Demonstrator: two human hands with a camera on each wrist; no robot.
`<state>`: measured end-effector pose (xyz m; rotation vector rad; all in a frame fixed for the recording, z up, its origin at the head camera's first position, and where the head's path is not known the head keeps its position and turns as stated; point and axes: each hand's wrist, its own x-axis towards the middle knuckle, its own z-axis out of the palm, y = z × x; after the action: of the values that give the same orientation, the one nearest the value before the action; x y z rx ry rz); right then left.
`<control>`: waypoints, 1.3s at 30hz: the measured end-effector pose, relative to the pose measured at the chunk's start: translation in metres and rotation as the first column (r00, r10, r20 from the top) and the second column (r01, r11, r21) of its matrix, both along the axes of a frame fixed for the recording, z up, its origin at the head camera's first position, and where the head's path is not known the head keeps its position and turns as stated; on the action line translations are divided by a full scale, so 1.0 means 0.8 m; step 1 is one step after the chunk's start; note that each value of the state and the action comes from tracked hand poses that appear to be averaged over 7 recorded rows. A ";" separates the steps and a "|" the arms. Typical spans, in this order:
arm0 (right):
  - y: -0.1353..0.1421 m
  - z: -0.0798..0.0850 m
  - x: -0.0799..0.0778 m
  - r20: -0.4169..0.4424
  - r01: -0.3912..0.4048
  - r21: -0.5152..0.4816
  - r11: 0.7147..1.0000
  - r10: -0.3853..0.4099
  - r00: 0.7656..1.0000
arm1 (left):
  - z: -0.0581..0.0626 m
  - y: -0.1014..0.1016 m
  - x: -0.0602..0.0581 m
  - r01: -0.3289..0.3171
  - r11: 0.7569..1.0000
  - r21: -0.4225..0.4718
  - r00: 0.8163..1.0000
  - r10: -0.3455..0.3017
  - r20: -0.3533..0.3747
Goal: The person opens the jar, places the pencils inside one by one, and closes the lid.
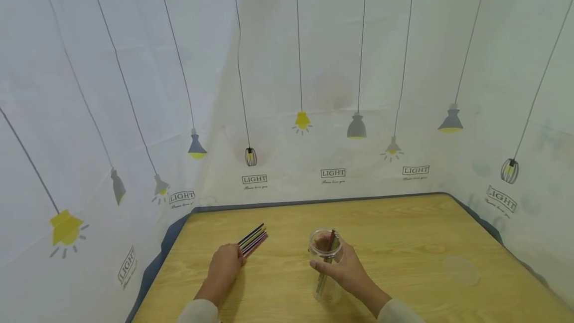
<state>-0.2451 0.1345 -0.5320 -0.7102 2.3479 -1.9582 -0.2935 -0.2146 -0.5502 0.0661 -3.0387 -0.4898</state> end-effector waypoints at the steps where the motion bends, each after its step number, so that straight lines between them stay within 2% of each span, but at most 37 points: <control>1: 0.000 -0.001 0.001 -0.003 0.000 0.004 1.000 0.000 1.000 | -0.002 -0.001 0.000 0.003 1.000 0.011 1.000 -0.003 0.003; 2: 0.000 -0.002 0.001 -0.005 0.002 0.009 1.000 -0.002 1.000 | -0.003 -0.002 0.000 0.004 1.000 0.025 1.000 -0.004 0.006; 3: 0.000 -0.003 0.002 -0.010 0.008 0.015 1.000 -0.008 1.000 | -0.015 -0.009 -0.005 0.026 0.999 0.031 1.000 -0.025 -0.016; 6: -0.001 -0.001 0.002 -0.020 0.009 0.027 1.000 -0.008 1.000 | -0.017 -0.012 -0.001 0.061 0.996 0.069 0.997 -0.057 -0.060; 7: 0.000 0.000 0.001 -0.024 0.009 0.030 1.000 -0.008 1.000 | -0.024 -0.017 -0.005 0.086 0.994 0.075 0.993 -0.079 -0.092; 9: 0.000 0.005 0.000 -0.029 0.006 0.032 0.999 -0.005 1.000 | -0.020 -0.015 -0.002 0.098 0.989 0.106 0.990 -0.086 -0.110; 10: 0.000 0.007 -0.003 -0.031 0.001 0.029 1.000 -0.001 1.000 | -0.005 -0.008 0.002 0.083 0.988 0.133 0.993 -0.070 -0.100; 13: 0.001 0.017 -0.009 -0.039 0.003 0.032 0.999 -0.002 0.999 | 0.011 0.000 -0.002 0.078 0.984 0.161 0.992 -0.059 -0.115; 14: 0.001 0.020 -0.011 -0.036 0.006 0.029 1.000 -0.004 0.999 | 0.025 0.007 0.001 0.056 0.983 0.174 0.994 -0.039 -0.099; 15: 0.001 0.022 -0.012 -0.032 0.008 0.027 1.000 -0.007 0.999 | 0.031 0.010 -0.001 0.054 0.982 0.179 0.994 -0.036 -0.105; 18: 0.002 0.023 -0.011 -0.008 0.015 0.024 1.000 -0.015 1.000 | 0.042 0.017 -0.001 0.054 0.980 0.190 0.992 -0.031 -0.125; 22: 0.003 0.014 -0.002 0.036 0.004 0.018 1.000 -0.005 0.999 | 0.041 0.025 0.007 0.055 0.967 0.248 0.991 -0.023 -0.130; 27: 0.003 0.002 0.009 0.071 -0.009 0.025 1.000 0.008 0.997 | 0.032 0.034 0.026 0.063 0.930 0.362 0.992 -0.017 -0.127; 33: 0.003 0.002 0.009 0.092 -0.008 0.019 1.000 0.007 0.996 | 0.036 0.039 0.041 0.105 0.885 0.453 0.982 -0.020 -0.188; 36: 0.003 0.006 0.003 0.082 0.002 0.027 1.000 -0.004 0.997 | 0.041 0.043 0.041 0.100 0.849 0.520 0.980 0.006 -0.199; 39: 0.002 0.006 0.002 0.058 0.020 0.053 0.998 -0.023 0.998 | 0.044 0.046 0.048 0.051 0.806 0.589 0.982 0.066 -0.175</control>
<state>-0.2432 0.1364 -0.5269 -0.6182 2.3730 -1.8901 -0.2551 -0.1780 -0.5150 0.0554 -2.5784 -1.3452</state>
